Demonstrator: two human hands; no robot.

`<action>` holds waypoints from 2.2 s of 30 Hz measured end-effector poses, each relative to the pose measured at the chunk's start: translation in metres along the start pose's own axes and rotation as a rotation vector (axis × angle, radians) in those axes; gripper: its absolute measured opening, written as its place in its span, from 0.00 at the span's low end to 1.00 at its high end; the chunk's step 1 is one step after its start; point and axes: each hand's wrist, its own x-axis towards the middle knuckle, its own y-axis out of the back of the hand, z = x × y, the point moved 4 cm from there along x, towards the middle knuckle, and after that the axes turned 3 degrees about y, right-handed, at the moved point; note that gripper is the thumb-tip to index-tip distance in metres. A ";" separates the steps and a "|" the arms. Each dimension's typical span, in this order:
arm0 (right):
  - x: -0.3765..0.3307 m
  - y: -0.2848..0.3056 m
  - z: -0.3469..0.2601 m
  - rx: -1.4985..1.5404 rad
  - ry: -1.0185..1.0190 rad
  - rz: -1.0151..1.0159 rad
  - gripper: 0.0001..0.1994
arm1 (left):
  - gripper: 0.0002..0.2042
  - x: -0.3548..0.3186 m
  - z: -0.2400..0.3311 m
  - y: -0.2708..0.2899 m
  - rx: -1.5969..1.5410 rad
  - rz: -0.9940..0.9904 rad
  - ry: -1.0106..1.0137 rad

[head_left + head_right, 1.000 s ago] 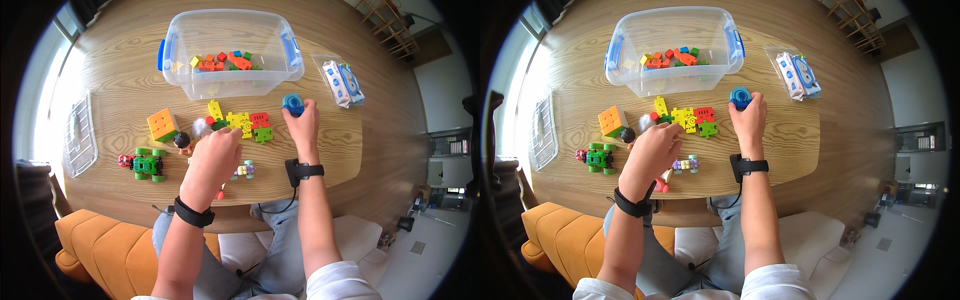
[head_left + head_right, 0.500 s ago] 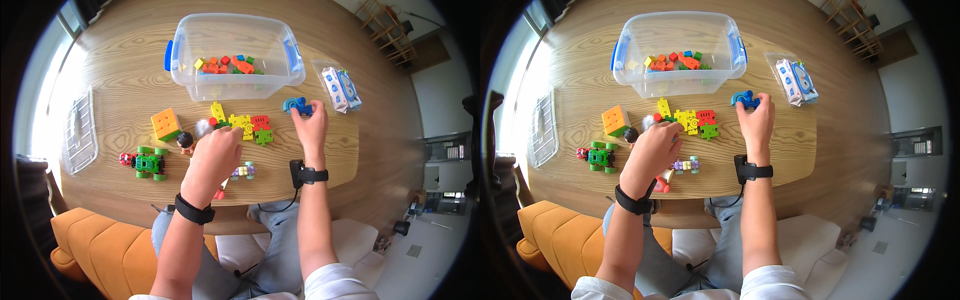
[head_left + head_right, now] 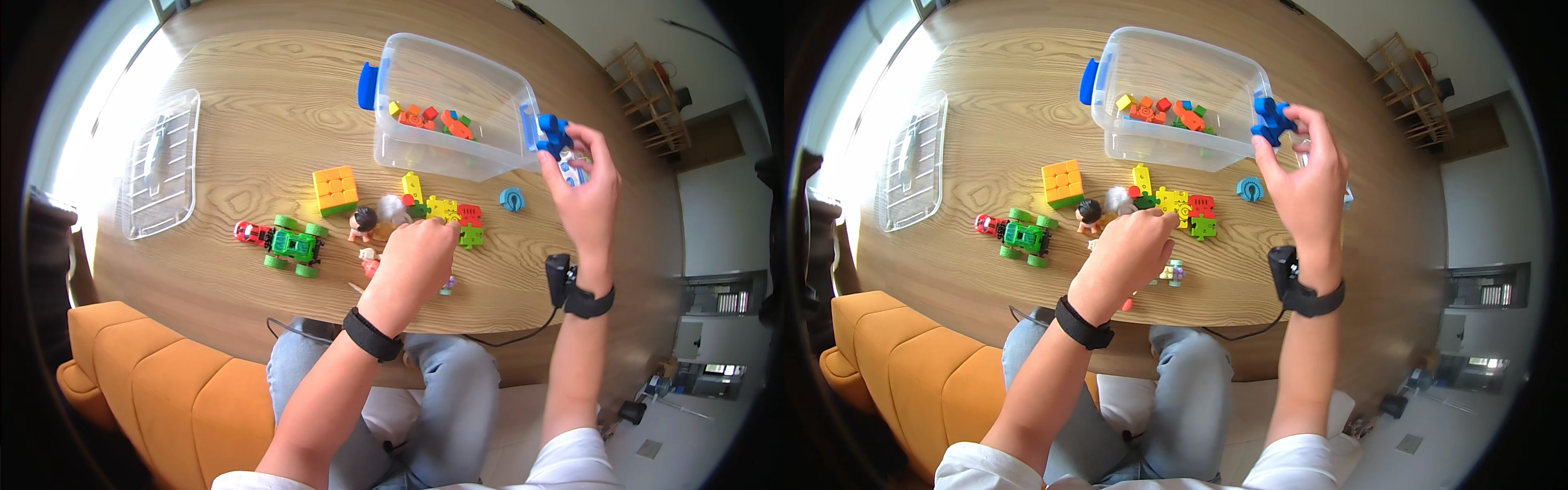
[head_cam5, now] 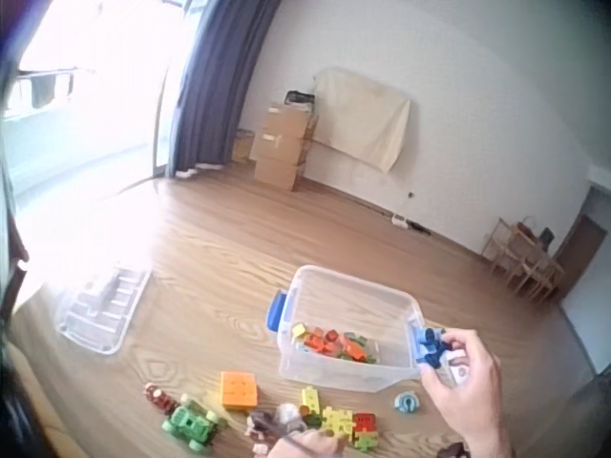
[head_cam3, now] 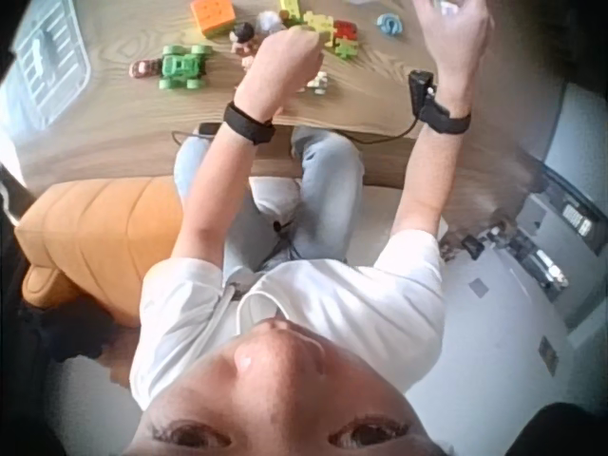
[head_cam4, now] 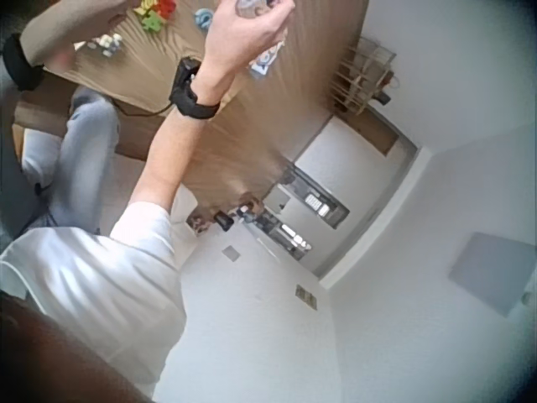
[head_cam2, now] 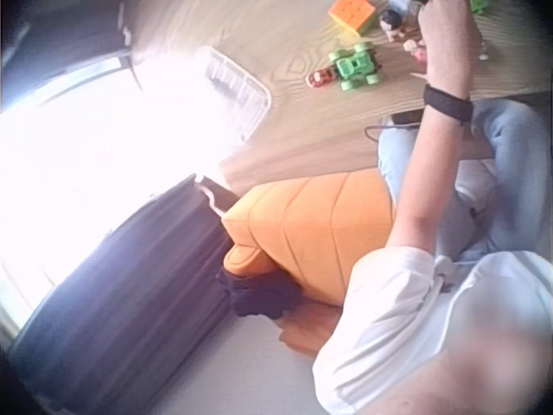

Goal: The person assembles colorful interlocking puzzle pieces on a wooden table, then transfers the assembled pieces and remaining blocks into a clear plastic container.

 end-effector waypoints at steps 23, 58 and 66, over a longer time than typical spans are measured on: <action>0.114 -0.224 0.009 -0.320 0.225 -1.266 0.27 | 0.05 -0.013 -0.017 0.009 0.043 0.083 -0.001; -0.142 -0.035 0.132 0.316 -0.624 0.202 0.08 | 0.05 -0.001 -0.016 0.011 0.048 0.032 0.057; -0.127 -0.063 0.152 0.060 -0.646 0.033 0.15 | 0.08 0.012 -0.025 0.014 0.096 -0.046 0.166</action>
